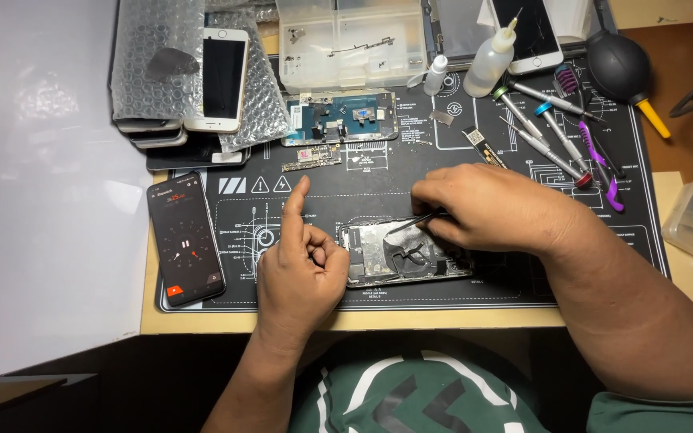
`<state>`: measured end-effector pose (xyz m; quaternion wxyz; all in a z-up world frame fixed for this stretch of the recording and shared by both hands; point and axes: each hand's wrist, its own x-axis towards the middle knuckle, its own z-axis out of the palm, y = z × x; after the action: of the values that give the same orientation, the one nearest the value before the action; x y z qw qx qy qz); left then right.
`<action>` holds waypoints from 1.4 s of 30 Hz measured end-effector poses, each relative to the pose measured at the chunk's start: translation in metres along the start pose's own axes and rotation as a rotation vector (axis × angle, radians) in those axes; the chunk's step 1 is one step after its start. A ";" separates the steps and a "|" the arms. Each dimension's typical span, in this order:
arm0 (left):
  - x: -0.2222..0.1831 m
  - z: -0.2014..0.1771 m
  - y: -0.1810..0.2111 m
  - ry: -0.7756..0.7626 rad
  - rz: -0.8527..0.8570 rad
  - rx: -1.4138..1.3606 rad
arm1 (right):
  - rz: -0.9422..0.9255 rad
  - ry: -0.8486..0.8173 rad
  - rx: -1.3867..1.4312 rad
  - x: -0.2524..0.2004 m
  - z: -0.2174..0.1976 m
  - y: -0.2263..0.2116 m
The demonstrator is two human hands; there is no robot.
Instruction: Extracting and manipulating internal components of a disassembled smartphone using precision tools on a repair mat.
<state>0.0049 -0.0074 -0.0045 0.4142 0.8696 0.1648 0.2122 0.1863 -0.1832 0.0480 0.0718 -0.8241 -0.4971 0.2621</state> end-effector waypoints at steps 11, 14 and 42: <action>-0.005 0.001 -0.001 0.101 0.038 0.042 | 0.092 -0.022 0.025 -0.012 0.000 -0.011; -0.005 0.000 0.004 0.089 0.031 0.061 | 0.098 -0.051 0.046 -0.016 0.003 -0.009; 0.007 -0.002 0.023 -0.143 -0.044 0.014 | -0.178 -0.237 0.390 -0.016 0.006 0.001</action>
<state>0.0120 -0.0166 0.0161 0.4234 0.8817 0.1552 0.1391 0.1783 -0.1980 0.0486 0.1935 -0.7111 -0.5128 0.4405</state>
